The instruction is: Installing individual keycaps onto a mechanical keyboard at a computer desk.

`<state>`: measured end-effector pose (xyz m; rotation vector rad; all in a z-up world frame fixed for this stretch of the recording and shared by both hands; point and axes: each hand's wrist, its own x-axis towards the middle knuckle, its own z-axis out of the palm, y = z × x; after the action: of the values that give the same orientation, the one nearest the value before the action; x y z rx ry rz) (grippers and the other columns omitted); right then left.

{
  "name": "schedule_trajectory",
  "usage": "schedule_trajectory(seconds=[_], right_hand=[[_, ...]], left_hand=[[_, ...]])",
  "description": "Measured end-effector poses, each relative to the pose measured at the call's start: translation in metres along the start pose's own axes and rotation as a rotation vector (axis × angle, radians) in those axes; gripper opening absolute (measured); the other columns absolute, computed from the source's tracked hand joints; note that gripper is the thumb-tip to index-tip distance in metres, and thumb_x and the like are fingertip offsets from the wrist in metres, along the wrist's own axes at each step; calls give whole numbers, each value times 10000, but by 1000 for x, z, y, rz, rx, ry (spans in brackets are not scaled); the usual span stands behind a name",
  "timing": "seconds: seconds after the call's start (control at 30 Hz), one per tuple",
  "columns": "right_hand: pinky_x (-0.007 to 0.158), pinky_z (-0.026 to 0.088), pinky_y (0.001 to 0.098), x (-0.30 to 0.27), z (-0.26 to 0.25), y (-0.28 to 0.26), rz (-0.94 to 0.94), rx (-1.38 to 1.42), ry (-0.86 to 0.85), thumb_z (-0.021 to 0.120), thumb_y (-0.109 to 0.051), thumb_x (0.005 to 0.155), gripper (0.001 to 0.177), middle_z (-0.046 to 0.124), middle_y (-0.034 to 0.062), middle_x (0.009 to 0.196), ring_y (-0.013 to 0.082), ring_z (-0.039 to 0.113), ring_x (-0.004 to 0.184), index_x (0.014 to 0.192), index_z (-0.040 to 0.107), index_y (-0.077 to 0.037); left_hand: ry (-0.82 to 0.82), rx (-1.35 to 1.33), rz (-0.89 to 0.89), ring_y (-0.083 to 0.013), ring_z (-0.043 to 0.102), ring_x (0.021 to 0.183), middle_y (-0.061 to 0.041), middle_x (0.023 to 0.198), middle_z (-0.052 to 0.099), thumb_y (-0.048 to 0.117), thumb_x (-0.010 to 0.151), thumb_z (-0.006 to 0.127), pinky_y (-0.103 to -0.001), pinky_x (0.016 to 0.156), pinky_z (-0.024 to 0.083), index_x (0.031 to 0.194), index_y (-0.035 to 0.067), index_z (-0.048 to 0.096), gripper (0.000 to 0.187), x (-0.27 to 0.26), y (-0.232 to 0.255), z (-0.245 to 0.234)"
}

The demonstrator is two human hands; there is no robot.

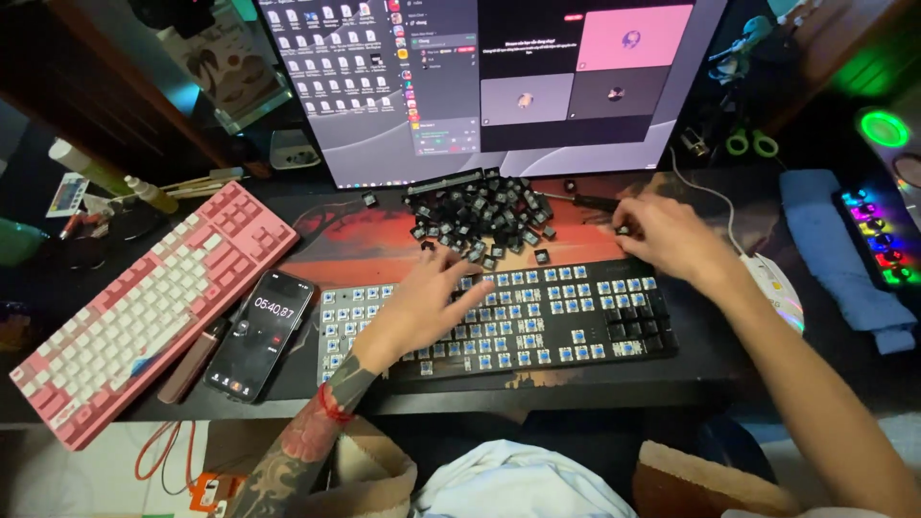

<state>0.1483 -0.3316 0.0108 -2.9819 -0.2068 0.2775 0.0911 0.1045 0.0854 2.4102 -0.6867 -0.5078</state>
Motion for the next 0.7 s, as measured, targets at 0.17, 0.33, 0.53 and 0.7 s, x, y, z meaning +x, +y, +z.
schedule_trajectory(seconds=[0.17, 0.33, 0.53, 0.7], right_hand=[[1138, 667, 586, 0, -29, -45, -141, 180, 79, 865, -257, 1042, 295, 837, 134, 1394, 427, 827, 1350, 1330, 823, -209], [1035, 718, 511, -13, -57, -56, -282, 547, 157, 874, -55, 1059, 500, 704, 310, 1538, 462, 822, 1247, 1545, 760, -26], [1329, 561, 652, -15, -31, -37, 0, 111, -106, 923, -335, 1022, 688, 615, 171, 1730, 518, 681, 1567, 1664, 684, -405], [1112, 704, 512, -3, -19, -86, -175, 662, -15, 910, -155, 1048, 604, 714, 249, 1425, 430, 837, 1252, 1615, 709, -96]], left_hand=[[-58, 29, 122, -526, 510, 1616, -314, 1622, 607, 693, 1255, 398, -660, 1381, 378, 1680, -21, 639, 865, 19, 1, 10], [-116, 46, 159, -516, 425, 1701, -313, 1730, 537, 672, 1256, 390, -682, 1420, 319, 1768, -8, 544, 865, 34, 0, 16], [-12, 185, 170, -439, 526, 1580, -229, 1580, 623, 659, 1265, 371, -651, 1347, 407, 1713, 84, 612, 768, 26, 20, 25], [-51, 177, 192, -475, 574, 1517, -230, 1558, 618, 689, 1267, 240, -665, 1318, 419, 1684, 78, 618, 831, 41, 22, 35]])
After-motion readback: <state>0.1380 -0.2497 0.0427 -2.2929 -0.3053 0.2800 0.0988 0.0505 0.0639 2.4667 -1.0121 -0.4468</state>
